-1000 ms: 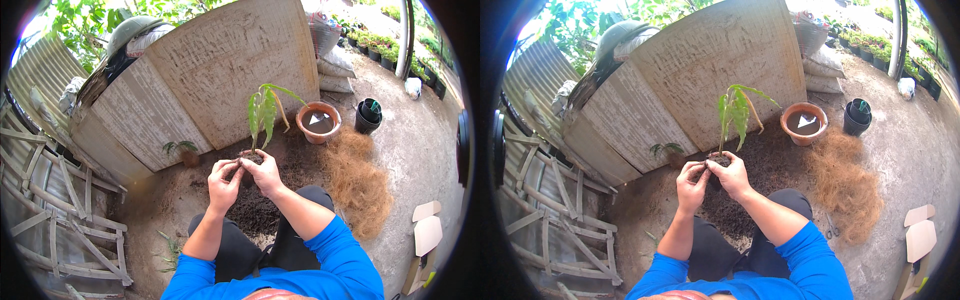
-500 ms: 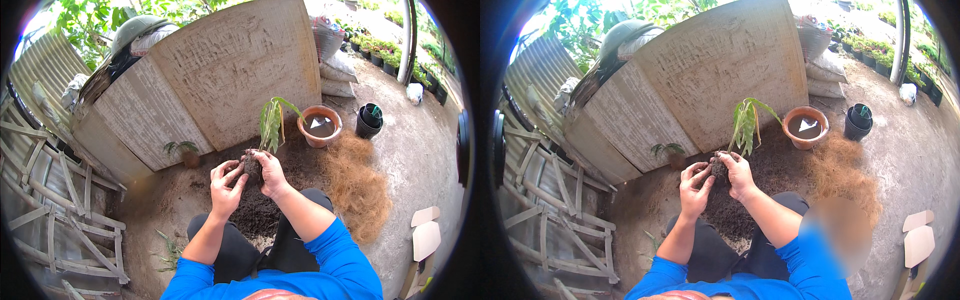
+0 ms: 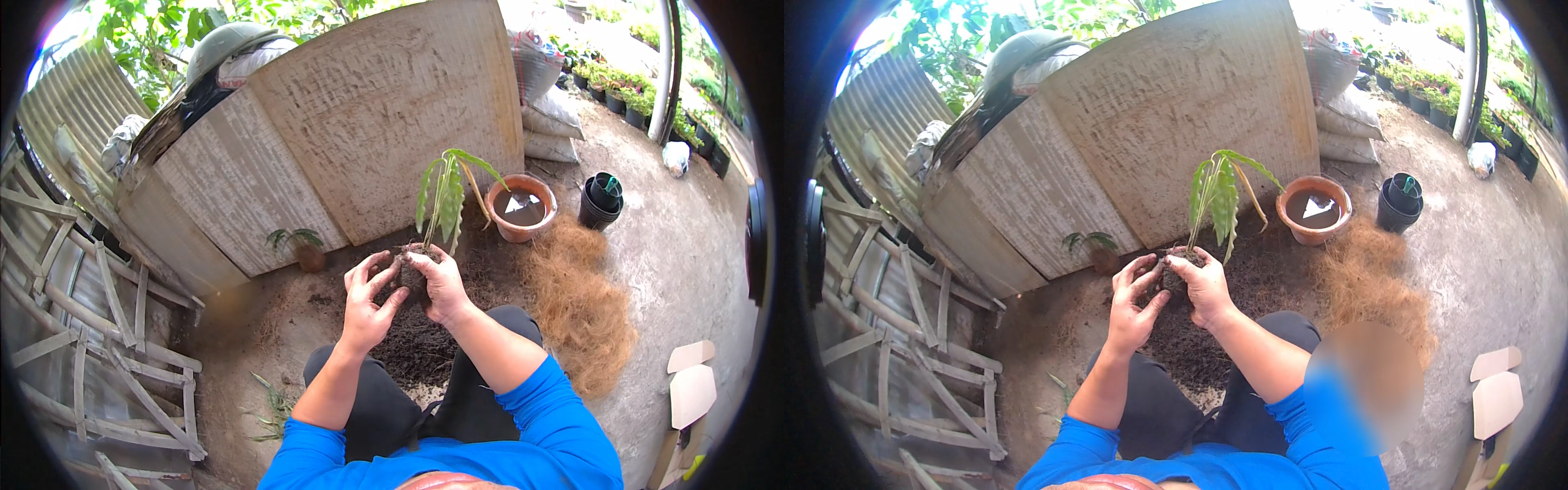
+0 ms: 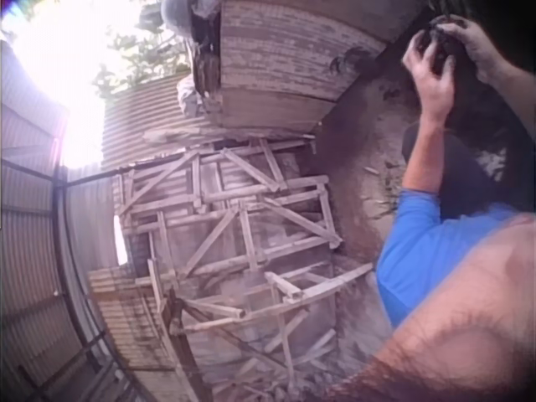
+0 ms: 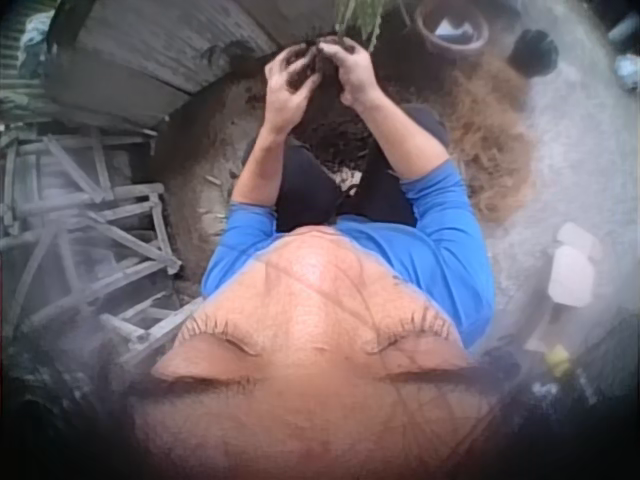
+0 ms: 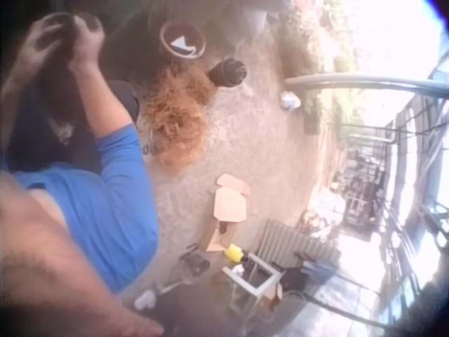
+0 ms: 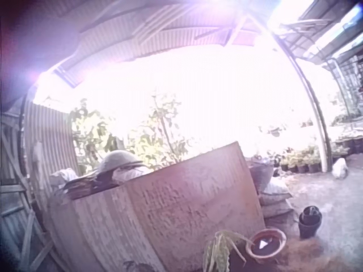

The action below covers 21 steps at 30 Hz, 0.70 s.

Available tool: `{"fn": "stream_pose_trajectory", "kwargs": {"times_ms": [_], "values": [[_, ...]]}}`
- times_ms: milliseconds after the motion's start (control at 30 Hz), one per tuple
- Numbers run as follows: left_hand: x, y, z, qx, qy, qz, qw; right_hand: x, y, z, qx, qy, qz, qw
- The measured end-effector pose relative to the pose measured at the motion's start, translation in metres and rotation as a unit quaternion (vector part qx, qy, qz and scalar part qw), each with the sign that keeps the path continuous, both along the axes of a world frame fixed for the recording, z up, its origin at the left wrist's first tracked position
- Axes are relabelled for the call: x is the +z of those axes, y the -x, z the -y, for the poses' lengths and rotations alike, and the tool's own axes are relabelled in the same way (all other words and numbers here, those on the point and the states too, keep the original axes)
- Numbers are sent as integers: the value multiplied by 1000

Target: The person sits on the ground and packs soil around the roots of a small plant by hand. They repeatedly add soil to the root ball, patting it down to secure the plant.

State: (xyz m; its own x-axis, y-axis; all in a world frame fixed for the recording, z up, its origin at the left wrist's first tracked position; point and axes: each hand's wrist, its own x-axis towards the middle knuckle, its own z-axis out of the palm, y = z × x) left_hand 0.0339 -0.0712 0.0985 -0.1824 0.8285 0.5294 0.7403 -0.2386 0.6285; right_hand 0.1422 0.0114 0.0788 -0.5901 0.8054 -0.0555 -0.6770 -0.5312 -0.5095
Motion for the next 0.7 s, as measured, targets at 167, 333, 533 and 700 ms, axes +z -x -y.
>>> {"fn": "stream_pose_trajectory", "kwargs": {"times_ms": [167, 333, 533, 700], "values": [[11, 5, 3, -36, 21, -49, 998, 2, -2, 5, -22, -36, 35, 998], [14, 2, 9, -32, 17, -106, 994, 5, -4, 10, -22, -49, 52, 997], [17, -6, 12, -3, -2, -109, 994, 7, -7, 8, -19, -44, 24, 999], [2, -17, 14, 24, -40, 12, 999, 11, -10, 11, -61, -61, 19, 996]]}}
